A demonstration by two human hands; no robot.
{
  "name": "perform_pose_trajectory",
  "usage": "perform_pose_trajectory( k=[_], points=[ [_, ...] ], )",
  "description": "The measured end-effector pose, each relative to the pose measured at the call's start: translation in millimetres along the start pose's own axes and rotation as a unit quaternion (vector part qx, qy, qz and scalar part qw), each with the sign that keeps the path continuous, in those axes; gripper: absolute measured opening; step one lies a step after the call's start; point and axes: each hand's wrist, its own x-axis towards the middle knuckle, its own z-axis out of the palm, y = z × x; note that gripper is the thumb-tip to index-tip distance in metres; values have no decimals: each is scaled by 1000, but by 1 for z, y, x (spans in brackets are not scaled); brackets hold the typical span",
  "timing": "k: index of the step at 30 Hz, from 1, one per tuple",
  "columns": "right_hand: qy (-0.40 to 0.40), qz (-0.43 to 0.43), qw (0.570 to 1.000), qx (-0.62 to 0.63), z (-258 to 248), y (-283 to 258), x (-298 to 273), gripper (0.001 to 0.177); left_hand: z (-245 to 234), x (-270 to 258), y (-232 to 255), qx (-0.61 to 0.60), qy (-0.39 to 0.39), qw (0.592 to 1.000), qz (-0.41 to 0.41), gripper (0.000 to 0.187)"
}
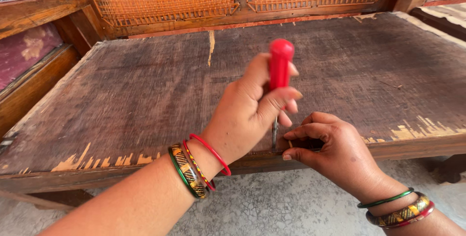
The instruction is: The person uses a red-handled screwdriver to tighten a screw on the edge of a wooden table. The hands hold the screwdriver and rotate it clockwise while stabilizing the table edge with the other hand.
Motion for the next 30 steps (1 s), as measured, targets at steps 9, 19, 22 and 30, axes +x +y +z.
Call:
perform_pose_trajectory(
  k=[9,19,22,30],
  points=[
    [-107,2,969,224,-8,34,15,16,-13,17,-8,-58,-161,985,11,35],
    [-73,-16,983,166,26,34,22,6,-10,10,-17,-40,-85,995,45,29],
    [-79,-10,978,192,26,27,21,11,-10,8,-7,12,-35,996,77,45],
    [-88,-23,980,177,23,23,22,12,0,2,19,-50,26,994,94,61]
  ],
)
